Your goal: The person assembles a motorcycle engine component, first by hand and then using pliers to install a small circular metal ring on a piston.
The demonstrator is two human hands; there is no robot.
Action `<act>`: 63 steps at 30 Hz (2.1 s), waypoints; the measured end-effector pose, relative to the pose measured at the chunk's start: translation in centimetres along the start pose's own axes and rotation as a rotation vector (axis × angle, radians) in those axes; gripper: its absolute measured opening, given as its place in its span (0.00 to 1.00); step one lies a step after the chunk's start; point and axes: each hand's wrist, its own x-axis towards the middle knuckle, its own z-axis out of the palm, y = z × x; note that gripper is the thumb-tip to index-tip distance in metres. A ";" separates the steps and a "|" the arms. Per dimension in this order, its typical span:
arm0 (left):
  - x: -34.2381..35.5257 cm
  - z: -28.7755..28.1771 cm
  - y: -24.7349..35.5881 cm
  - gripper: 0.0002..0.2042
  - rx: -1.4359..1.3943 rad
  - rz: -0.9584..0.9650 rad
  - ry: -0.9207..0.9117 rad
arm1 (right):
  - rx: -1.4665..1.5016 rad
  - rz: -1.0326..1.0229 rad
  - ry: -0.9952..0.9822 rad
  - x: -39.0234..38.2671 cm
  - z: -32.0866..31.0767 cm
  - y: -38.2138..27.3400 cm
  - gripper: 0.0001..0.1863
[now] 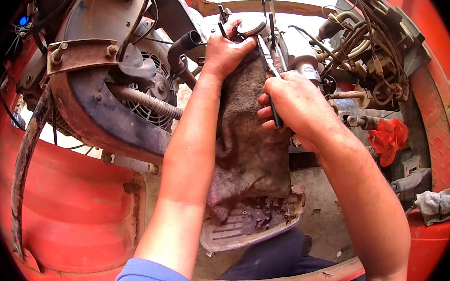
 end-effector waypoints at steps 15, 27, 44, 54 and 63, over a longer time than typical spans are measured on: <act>0.0 0.1 0.0 0.32 -0.051 -0.021 -0.016 | 0.092 0.025 0.032 -0.5 -0.2 -1.2 0.20; 0.1 -0.1 -0.4 0.31 -0.119 -0.027 -0.035 | -0.277 0.002 0.002 0.7 -1.0 -1.2 0.12; 0.1 0.7 -0.4 0.34 -0.222 -0.065 -0.012 | -0.340 0.096 0.003 0.8 -1.7 -4.6 0.15; 0.2 0.3 -0.7 0.32 -0.202 -0.019 -0.019 | 0.042 0.101 -0.022 -2.4 -2.6 -3.3 0.20; 0.8 0.8 -2.9 0.34 -0.432 -0.029 -0.112 | 0.199 -0.040 -0.013 -1.9 -1.6 -0.2 0.15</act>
